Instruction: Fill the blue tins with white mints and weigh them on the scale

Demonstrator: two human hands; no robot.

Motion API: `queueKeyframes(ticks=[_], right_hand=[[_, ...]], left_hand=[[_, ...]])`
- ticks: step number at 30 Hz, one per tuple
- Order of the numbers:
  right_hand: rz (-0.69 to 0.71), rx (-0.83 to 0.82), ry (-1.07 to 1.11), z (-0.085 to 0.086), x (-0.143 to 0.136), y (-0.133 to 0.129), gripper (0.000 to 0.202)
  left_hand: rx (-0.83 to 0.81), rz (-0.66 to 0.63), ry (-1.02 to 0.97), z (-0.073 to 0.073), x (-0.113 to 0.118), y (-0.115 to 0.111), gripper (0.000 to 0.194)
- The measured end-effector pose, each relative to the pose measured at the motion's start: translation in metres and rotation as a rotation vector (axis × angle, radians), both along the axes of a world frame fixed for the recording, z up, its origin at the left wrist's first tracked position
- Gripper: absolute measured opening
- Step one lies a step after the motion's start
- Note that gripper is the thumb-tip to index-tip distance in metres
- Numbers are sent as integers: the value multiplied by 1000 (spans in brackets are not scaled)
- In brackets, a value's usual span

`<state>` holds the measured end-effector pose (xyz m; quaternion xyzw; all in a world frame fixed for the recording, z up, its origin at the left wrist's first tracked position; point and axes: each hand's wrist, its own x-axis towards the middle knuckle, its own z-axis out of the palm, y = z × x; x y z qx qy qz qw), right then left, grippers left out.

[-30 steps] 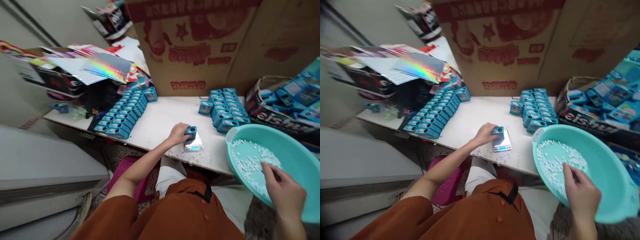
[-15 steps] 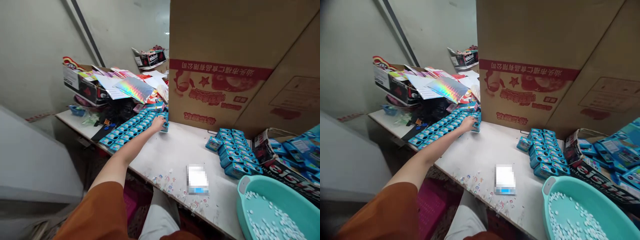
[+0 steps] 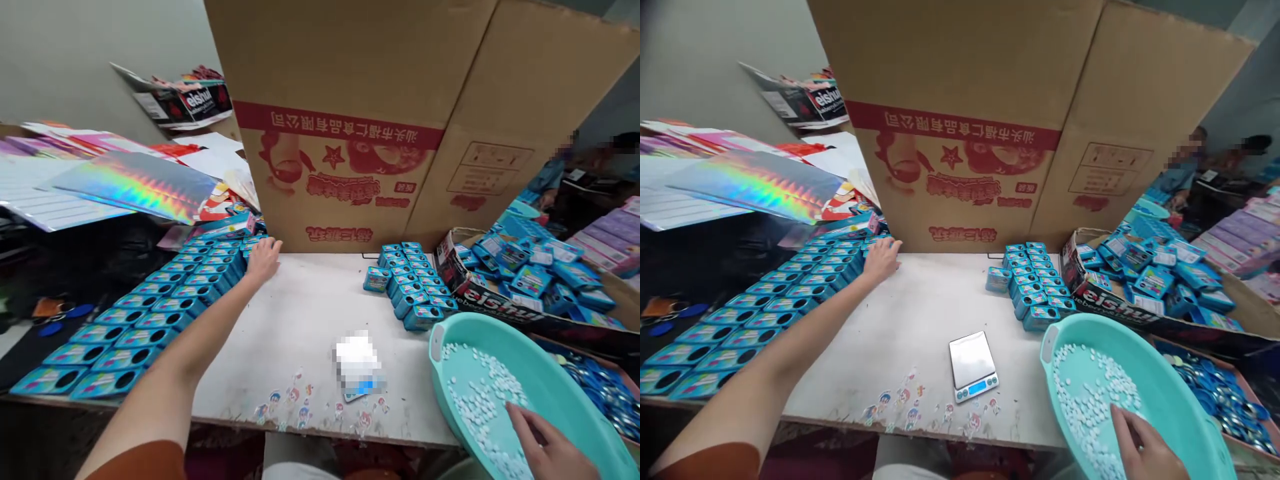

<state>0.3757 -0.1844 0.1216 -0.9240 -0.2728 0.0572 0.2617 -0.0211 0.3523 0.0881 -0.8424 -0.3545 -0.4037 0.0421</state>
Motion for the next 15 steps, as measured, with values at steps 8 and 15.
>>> queueKeyframes(ticks=[8, 15], right_hand=[[95, -39, 84, -20, -14, -1, 48], [39, 27, 135, -9, -24, -33, 49]], left_hand=[[-171, -175, 381, 2, 185, -95, 69], [-489, -176, 433, -4, 256, -120, 46]])
